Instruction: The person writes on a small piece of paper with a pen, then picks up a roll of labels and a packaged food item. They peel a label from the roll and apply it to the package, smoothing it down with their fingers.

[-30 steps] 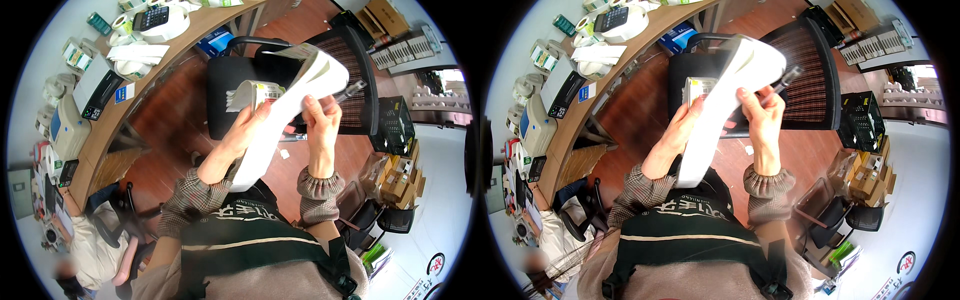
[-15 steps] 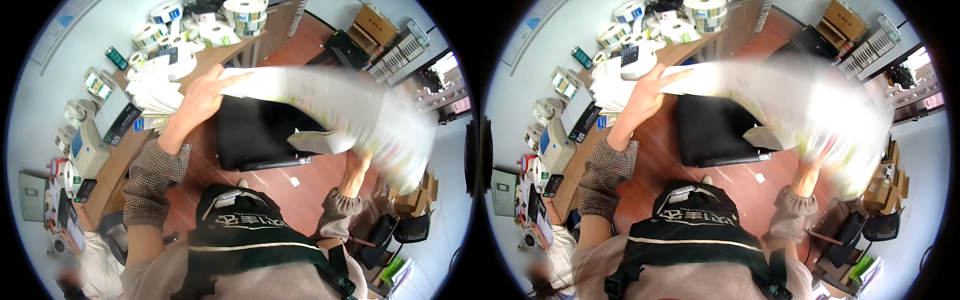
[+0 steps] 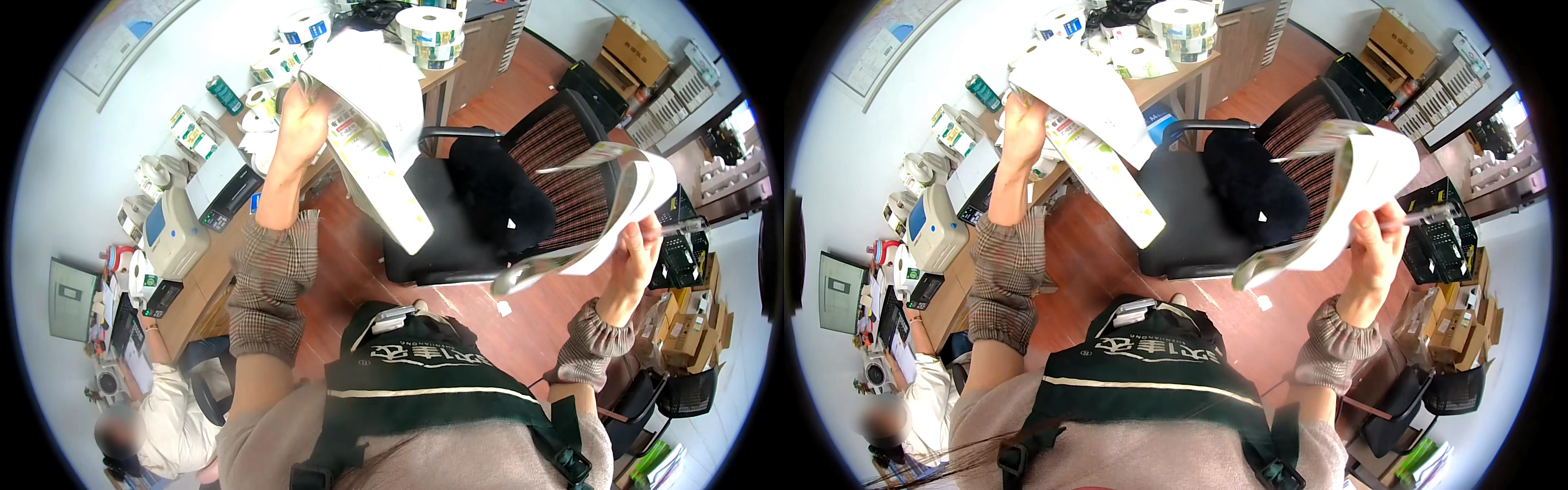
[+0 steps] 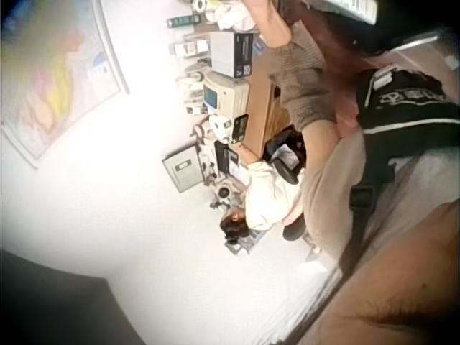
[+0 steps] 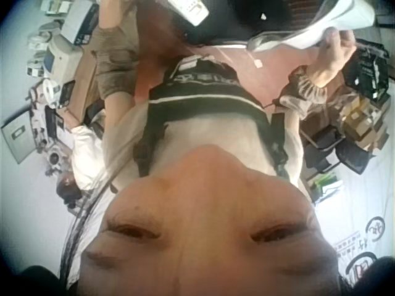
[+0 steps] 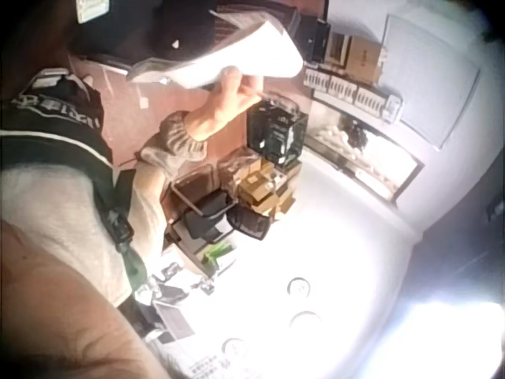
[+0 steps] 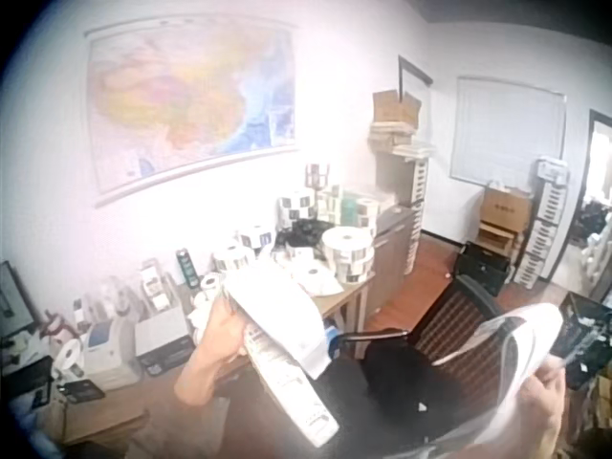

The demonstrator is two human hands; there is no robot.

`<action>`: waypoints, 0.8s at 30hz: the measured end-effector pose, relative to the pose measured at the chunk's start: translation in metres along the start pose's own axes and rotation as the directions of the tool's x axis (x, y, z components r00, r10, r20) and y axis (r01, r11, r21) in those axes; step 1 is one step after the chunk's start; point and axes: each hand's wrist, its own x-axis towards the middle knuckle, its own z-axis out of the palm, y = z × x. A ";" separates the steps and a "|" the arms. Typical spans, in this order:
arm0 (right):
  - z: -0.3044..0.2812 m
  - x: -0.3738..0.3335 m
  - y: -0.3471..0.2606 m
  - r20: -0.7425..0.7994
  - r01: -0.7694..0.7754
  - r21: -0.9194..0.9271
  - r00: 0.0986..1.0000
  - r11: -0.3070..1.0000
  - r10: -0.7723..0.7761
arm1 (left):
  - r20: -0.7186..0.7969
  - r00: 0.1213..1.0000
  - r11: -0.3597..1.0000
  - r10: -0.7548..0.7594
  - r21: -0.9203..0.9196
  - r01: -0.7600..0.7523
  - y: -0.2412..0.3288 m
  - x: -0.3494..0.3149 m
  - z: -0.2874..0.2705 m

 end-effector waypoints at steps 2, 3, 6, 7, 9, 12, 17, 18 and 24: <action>0.026 0.012 -0.010 0.112 0.029 0.035 0.993 0.999 -0.032 | 0.066 0.997 0.998 0.031 -0.059 -0.027 -0.002 0.009 0.003; 0.038 0.018 -0.014 0.119 0.019 0.053 0.993 0.998 -0.025 | 0.100 0.994 0.995 0.048 -0.093 -0.039 -0.003 0.012 0.006; 0.073 0.035 -0.029 0.115 -0.003 0.115 0.993 0.993 -0.010 | 0.147 0.984 0.989 0.100 -0.120 -0.083 0.010 0.018 0.016; 0.088 0.041 -0.030 0.066 0.008 0.062 0.998 0.998 -0.012 | 0.156 0.983 0.991 0.093 -0.115 -0.075 0.010 0.020 0.019; 0.119 0.058 -0.026 0.108 -0.016 0.002 0.994 1.000 0.015 | 0.172 0.983 0.995 0.058 -0.091 -0.042 0.004 0.020 0.025; 0.134 0.079 -0.007 0.242 0.006 -0.119 0.970 0.993 0.023 | 0.074 0.963 0.926 -0.259 -0.266 0.269 0.053 0.010 0.071; 0.157 0.090 0.003 0.239 -0.075 -0.107 0.966 0.991 0.099 | 0.062 0.924 0.815 -0.376 -0.453 0.362 0.054 0.007 0.080; 0.153 0.091 0.007 0.224 -0.070 -0.110 0.970 0.991 0.094 | 0.096 0.923 0.783 -0.373 -0.500 0.369 0.038 0.010 0.083; 0.138 0.102 0.000 0.256 -0.102 -0.135 0.957 0.986 0.134 | 0.390 0.905 0.442 -0.171 -0.791 0.424 0.006 0.030 0.060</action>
